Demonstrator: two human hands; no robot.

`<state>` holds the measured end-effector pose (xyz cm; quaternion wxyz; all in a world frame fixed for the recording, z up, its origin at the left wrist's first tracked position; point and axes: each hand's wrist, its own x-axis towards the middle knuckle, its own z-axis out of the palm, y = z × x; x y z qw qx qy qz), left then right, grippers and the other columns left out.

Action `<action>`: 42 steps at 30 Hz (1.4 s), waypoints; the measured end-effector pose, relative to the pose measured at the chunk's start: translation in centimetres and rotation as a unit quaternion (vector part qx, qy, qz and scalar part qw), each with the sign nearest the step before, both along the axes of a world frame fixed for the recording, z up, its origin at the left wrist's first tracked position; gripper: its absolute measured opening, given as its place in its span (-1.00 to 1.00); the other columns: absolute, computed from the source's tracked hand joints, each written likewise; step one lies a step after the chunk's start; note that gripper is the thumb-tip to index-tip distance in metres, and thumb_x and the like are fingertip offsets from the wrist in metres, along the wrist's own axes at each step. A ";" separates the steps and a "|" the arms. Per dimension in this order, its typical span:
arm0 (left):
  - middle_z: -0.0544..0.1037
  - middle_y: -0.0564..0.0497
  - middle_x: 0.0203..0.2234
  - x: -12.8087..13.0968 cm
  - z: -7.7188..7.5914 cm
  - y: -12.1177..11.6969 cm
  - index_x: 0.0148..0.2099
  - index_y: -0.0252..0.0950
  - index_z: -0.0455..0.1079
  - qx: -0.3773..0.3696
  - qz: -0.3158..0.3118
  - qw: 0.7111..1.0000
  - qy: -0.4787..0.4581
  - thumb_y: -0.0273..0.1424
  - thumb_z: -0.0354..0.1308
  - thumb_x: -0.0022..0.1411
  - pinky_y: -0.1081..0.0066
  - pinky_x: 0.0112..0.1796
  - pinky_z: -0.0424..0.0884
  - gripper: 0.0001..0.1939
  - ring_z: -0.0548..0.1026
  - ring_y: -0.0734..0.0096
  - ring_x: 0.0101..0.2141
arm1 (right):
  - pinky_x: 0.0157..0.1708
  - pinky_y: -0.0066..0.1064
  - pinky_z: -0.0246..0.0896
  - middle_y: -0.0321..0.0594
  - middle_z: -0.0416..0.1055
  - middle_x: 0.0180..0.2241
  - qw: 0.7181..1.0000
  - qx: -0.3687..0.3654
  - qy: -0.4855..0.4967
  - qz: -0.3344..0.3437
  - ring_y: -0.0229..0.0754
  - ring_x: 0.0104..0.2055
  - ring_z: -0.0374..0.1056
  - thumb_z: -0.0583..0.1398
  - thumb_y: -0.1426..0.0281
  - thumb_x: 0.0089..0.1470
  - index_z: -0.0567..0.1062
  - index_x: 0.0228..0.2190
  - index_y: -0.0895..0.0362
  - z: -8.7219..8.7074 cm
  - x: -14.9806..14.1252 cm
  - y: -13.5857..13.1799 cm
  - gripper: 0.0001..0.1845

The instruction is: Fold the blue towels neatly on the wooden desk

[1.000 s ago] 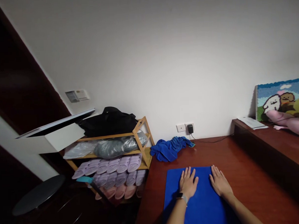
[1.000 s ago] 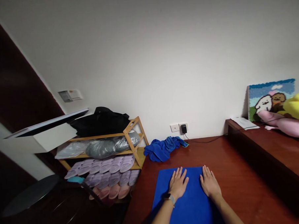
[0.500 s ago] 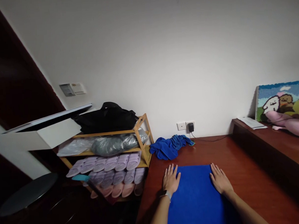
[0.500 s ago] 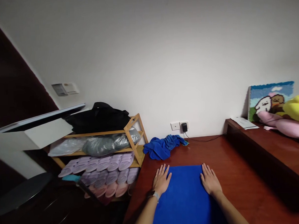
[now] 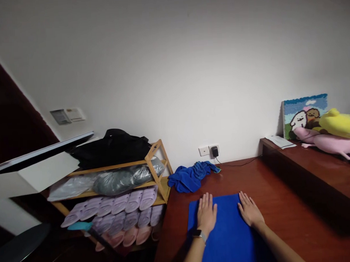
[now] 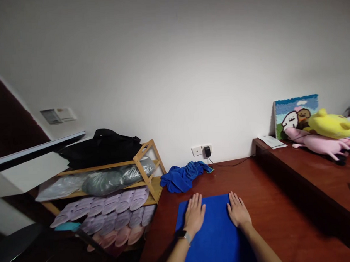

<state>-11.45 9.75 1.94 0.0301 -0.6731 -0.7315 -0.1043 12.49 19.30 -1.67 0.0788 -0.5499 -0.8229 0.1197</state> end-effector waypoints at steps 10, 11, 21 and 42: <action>0.02 -0.05 0.53 7.7 -3.0 0.0 0.58 -0.20 -0.14 -0.050 -0.122 0.988 -0.078 -0.08 -0.42 0.56 0.00 0.45 0.01 -0.32 -0.04 0.19 0.50 | 0.50 -0.14 -0.30 -0.05 -0.11 0.52 1.000 0.009 -0.010 0.014 -0.06 0.56 -0.20 -0.22 0.24 0.37 0.02 0.46 0.34 -0.6 0.4 0.1 -0.23; 0.00 -0.04 0.53 5.8 -2.6 -0.5 0.58 -0.19 -0.11 -0.058 -0.097 0.991 -0.075 -0.06 -0.42 0.56 -0.01 0.45 0.00 -0.31 -0.05 0.18 0.50 | 0.50 -0.14 -0.31 -0.05 -0.11 0.52 1.000 0.006 -0.007 0.009 -0.07 0.56 -0.19 -0.23 0.22 0.37 0.01 0.46 0.34 -0.4 0.3 0.1 -0.23; 0.08 -0.06 0.51 -12.3 -2.5 -10.4 0.55 -0.25 0.03 -0.066 0.066 0.995 -0.041 -0.01 -0.29 0.55 0.05 0.44 0.04 -0.29 0.05 0.22 0.47 | 0.51 -0.14 -0.30 -0.07 -0.08 0.52 1.000 0.006 -0.001 0.003 -0.08 0.56 -0.18 -0.25 0.18 0.38 0.02 0.47 0.32 -0.1 0.4 -0.1 -0.21; 0.24 0.00 0.47 -11.6 -1.5 -12.5 0.47 0.19 0.18 -0.003 -0.028 0.998 -0.060 0.20 0.11 0.34 -0.19 0.38 0.07 -0.27 0.13 -0.06 0.45 | 0.50 -0.02 -0.24 -0.16 -0.04 0.51 0.998 0.059 -0.006 0.016 -0.02 0.56 -0.17 -0.25 0.07 0.38 0.08 0.47 0.18 -3.0 4.3 -6.2 -0.20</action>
